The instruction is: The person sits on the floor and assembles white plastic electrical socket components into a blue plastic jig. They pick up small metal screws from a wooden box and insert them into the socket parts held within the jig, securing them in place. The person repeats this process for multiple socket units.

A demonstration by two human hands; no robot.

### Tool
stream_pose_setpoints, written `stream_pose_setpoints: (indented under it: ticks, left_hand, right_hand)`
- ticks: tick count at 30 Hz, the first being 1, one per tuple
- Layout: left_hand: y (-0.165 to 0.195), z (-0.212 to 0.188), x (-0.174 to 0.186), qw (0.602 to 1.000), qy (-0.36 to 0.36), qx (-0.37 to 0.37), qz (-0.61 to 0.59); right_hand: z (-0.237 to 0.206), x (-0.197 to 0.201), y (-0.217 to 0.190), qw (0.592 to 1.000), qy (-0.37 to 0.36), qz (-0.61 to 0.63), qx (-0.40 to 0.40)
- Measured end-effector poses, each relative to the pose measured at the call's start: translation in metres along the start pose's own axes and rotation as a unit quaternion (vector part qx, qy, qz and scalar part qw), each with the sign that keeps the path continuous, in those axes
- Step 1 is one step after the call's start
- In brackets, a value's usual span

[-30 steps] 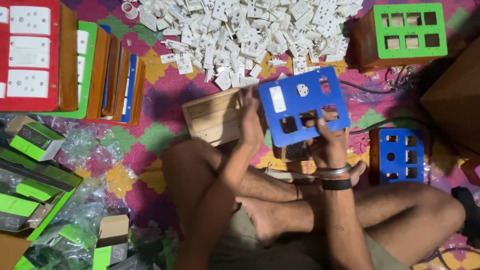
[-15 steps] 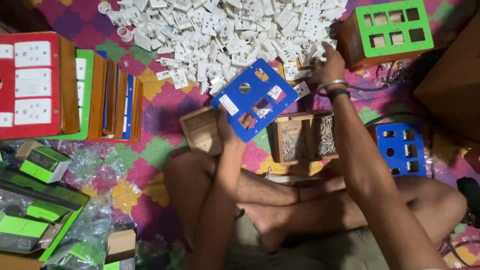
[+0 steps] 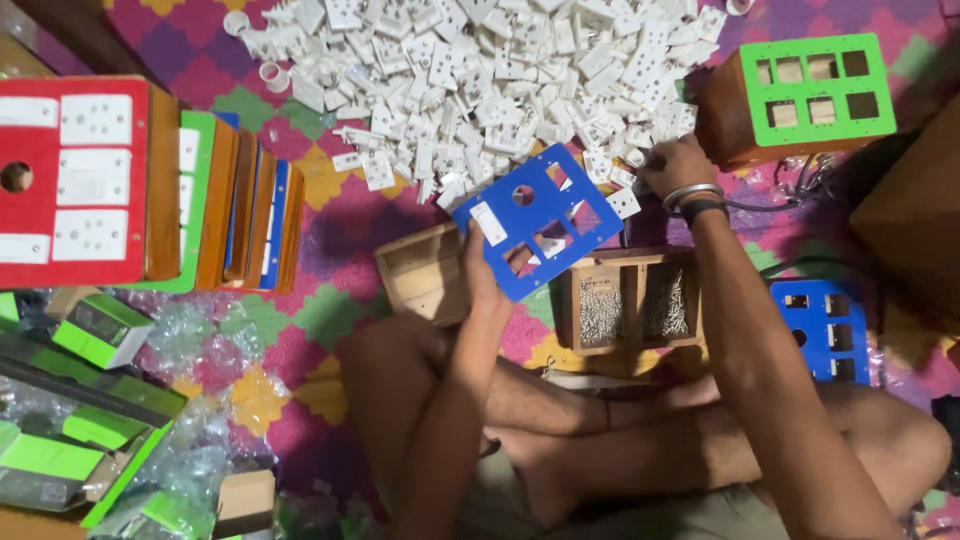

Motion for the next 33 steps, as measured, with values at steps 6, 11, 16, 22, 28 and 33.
stream_pose_setpoints:
  ticks: [6, 11, 16, 22, 28, 33]
  left_hand:
    - [-0.006, -0.001, 0.005, 0.999, 0.009, 0.016, 0.038]
    - [0.0, -0.004, 0.004, 0.997, -0.001, 0.035, 0.07]
    - [0.011, -0.017, -0.002, 0.995, 0.007, 0.023, 0.097]
    - [0.009, -0.028, -0.017, 0.993, -0.086, -0.037, 0.078]
    - [0.009, -0.048, -0.022, 0.981, -0.156, -0.014, 0.111]
    - [0.004, -0.065, -0.025, 0.975, -0.18, -0.014, 0.132]
  right_hand:
    - [-0.014, -0.01, -0.008, 0.98, 0.144, 0.135, -0.024]
    - [-0.009, -0.01, -0.015, 0.99, 0.113, 0.083, -0.005]
    - [-0.021, -0.01, -0.004, 0.986, 0.157, 0.057, 0.02]
    - [-0.086, 0.014, 0.004, 0.753, 0.064, 0.604, -0.253]
    - [-0.153, 0.057, -0.033, 0.621, 0.009, 0.713, -0.325]
    - [-0.183, 0.063, -0.046, 0.705, 0.08, 0.644, -0.285]
Point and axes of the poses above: each hand's wrist, its own z-axis towards the middle knuckle, its own x-axis out of the back of the hand, y = z × x, the point moved 1 cm from there along z, towards the middle knuckle, and after that the axes turned 13 degrees about y, right-handed, at the moved point
